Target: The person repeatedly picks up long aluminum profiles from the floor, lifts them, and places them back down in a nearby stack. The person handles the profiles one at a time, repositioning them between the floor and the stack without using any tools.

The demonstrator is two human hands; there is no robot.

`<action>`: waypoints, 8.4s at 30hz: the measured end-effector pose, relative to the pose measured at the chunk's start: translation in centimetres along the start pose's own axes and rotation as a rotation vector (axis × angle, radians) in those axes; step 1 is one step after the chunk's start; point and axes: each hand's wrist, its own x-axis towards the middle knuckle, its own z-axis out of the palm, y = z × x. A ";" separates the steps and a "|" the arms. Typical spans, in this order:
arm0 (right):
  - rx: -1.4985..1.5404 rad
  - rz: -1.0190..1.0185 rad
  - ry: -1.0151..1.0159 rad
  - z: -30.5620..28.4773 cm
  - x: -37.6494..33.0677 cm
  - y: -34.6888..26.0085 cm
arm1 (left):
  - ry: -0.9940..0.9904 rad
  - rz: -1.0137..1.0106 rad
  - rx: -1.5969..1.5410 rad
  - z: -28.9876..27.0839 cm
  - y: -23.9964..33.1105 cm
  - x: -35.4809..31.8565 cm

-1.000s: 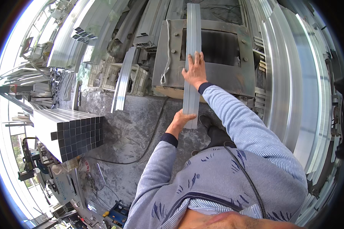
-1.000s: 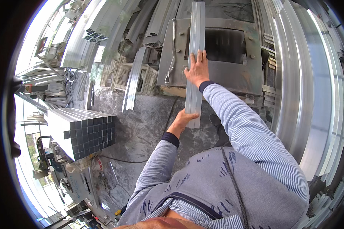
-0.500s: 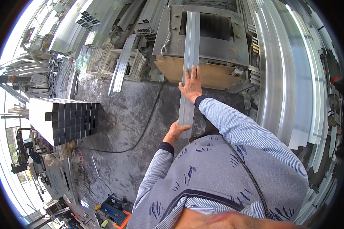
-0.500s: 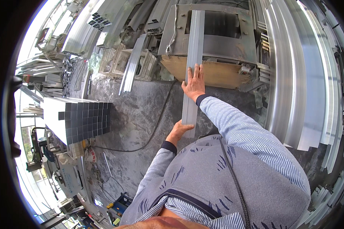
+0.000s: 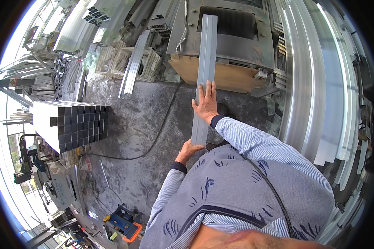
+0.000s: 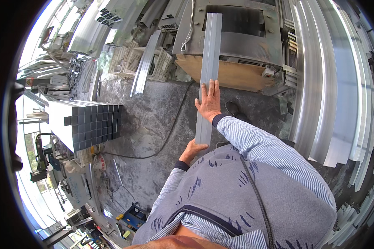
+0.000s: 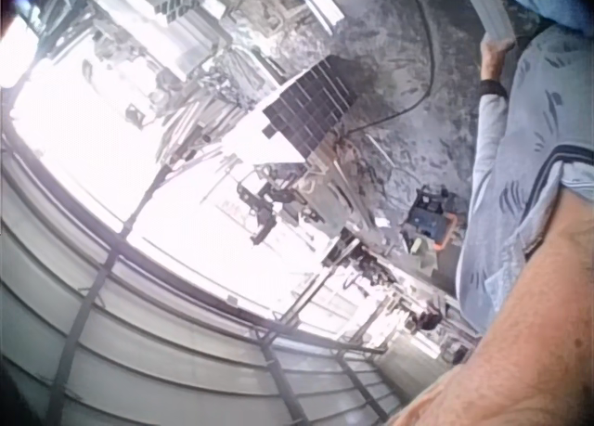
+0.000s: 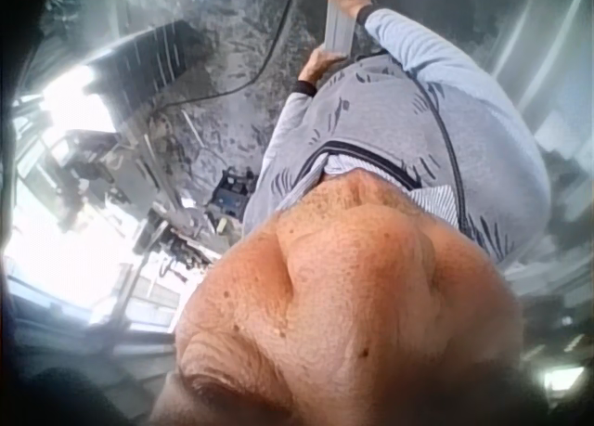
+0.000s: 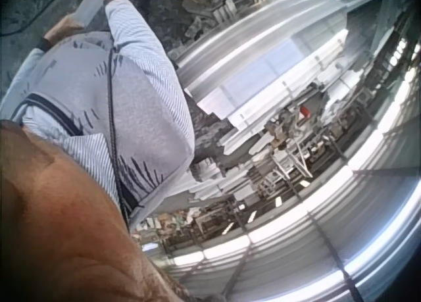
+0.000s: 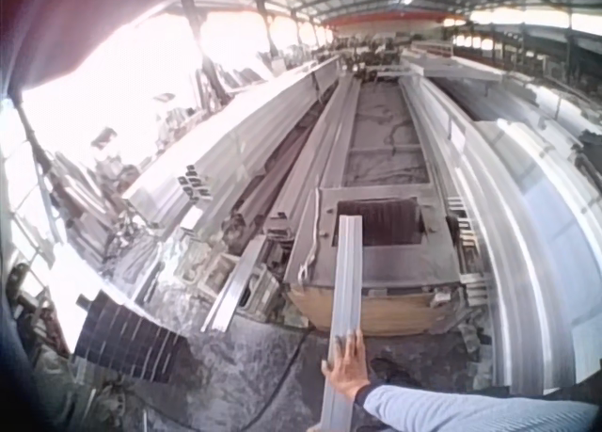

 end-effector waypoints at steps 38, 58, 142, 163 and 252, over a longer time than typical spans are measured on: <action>-0.133 0.161 -0.037 -2.0 10.3 4.6 | -0.004 -0.022 0.037 2.2 7.3 8.5; 0.427 0.213 -0.080 -2.7 6.5 0.3 | -0.012 0.025 -0.051 -1.0 5.4 -0.5; -0.207 -0.047 0.037 -1.8 28.9 11.1 | 0.525 0.133 0.823 5.5 23.5 18.8; -0.185 0.002 -0.165 -0.5 2.2 0.1 | 0.513 0.102 0.867 3.9 3.1 -1.7; -0.057 0.018 -0.231 -1.0 -6.7 -1.9 | 0.090 -0.135 0.049 3.1 -3.8 -10.0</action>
